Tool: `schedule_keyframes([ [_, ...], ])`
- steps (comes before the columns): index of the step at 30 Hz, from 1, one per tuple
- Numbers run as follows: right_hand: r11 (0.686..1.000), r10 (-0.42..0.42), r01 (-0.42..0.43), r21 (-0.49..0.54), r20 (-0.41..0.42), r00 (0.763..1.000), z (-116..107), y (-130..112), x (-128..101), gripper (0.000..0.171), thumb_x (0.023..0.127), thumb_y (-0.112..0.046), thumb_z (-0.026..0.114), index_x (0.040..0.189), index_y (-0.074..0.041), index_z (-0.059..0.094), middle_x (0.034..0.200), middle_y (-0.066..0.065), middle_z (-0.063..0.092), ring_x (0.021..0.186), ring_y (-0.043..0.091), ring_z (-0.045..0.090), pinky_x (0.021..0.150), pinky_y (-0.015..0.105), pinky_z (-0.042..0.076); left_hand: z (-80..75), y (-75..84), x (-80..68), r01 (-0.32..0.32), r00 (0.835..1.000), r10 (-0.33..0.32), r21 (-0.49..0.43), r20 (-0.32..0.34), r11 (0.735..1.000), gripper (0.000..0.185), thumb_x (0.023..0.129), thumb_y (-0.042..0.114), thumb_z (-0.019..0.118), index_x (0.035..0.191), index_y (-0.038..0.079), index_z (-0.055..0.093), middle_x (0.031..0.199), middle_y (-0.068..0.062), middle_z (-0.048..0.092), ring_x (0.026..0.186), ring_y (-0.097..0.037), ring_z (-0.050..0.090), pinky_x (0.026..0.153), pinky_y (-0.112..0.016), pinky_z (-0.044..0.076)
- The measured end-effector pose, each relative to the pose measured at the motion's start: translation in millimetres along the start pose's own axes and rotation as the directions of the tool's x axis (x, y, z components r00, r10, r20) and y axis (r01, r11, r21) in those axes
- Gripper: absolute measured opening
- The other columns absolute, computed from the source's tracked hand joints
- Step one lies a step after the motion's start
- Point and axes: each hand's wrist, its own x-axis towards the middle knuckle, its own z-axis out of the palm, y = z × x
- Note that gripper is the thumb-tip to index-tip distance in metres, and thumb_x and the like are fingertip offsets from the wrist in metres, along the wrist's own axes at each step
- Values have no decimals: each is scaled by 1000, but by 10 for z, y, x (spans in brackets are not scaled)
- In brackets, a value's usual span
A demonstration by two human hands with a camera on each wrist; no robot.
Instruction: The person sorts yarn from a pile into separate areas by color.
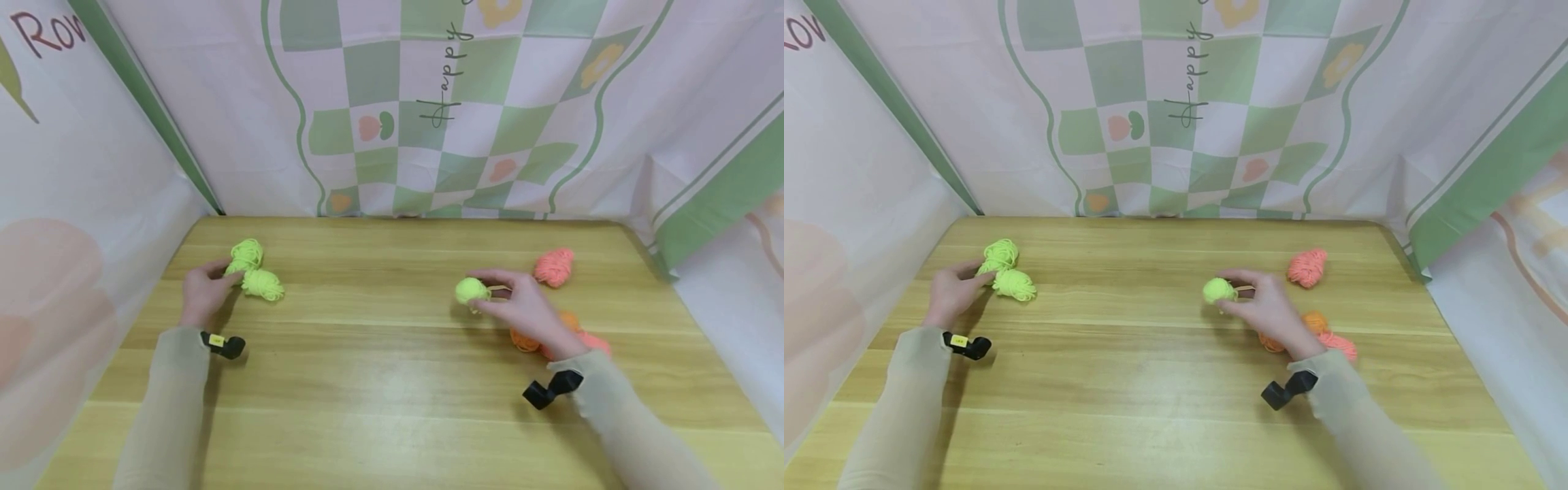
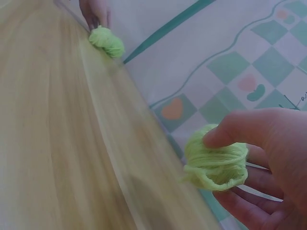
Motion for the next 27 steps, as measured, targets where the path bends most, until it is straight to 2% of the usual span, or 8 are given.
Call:
schedule_keyframes([
  [6, 1000, -27, 27, 11, 16, 1000, 116, 1, 27, 47, 87, -10, 82, 130, 0, 67, 125, 11, 68, 112, 33, 62, 88, 27, 56, 2, 3, -5, 0, 1000, 0, -6, 4, 1000, 54, 97, 24, 71, 143, -1, 55, 141, -25, 55, 127, -35, 50, 107, -47, 41],
  [11, 1000, -20, 20, 5, 37, 999, 214, -5, 37, 47, 87, -10, 83, 130, -3, 68, 125, 7, 68, 112, 28, 63, 90, 30, 56, 0, 24, -23, 2, 1000, -1, -13, 7, 1000, 54, 97, 22, 70, 144, -1, 55, 141, -25, 55, 128, -35, 50, 107, -47, 42],
  [27, 997, 0, -7, 76, 99, 995, 478, -35, 74, 49, 85, -8, 84, 130, 0, 67, 125, 11, 68, 114, 31, 62, 93, 37, 55, -5, 32, -30, -24, 1000, 24, 14, 2, 1000, 53, 98, 23, 70, 142, -3, 56, 140, -26, 56, 127, -36, 51, 106, -46, 43],
])
